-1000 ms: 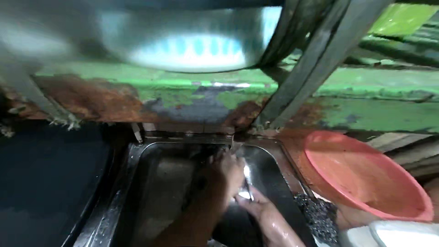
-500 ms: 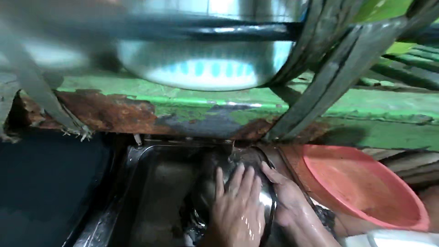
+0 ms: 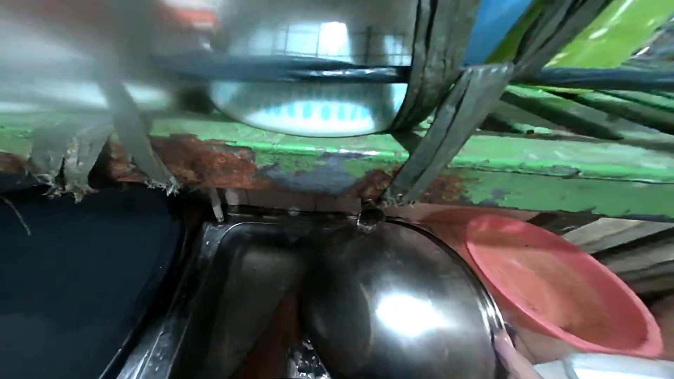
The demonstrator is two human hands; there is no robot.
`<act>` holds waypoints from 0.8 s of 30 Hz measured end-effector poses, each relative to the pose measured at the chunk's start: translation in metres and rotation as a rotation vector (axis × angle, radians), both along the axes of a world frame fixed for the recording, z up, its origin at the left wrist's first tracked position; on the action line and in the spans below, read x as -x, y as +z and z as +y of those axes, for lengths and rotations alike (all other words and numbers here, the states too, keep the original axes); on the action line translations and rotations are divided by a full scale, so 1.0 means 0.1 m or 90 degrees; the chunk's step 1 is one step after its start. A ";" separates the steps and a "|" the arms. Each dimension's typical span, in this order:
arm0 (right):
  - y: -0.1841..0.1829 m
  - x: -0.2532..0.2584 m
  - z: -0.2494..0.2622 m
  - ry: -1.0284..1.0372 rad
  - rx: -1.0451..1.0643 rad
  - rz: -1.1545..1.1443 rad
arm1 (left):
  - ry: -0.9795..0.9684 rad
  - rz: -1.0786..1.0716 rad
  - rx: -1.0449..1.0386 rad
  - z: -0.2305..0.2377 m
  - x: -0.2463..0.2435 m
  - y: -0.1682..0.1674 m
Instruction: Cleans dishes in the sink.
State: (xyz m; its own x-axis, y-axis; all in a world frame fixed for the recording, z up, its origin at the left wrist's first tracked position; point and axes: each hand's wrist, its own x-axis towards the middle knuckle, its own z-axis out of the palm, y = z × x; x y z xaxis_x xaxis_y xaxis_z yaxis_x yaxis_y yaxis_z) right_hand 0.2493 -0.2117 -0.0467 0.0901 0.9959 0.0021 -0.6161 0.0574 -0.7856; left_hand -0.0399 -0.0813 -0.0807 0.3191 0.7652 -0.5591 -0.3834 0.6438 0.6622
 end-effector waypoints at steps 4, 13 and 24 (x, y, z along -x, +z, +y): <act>0.16 0.10 -0.11 0.022 0.059 -0.151 | -0.244 0.247 -0.153 0.59 0.01 0.45; 0.49 0.69 0.40 -0.099 0.268 -0.265 | -0.530 0.669 -0.627 0.52 -0.90 1.22; 0.44 1.15 0.35 0.174 0.050 -0.818 | -0.392 0.518 -0.419 1.02 -0.48 1.25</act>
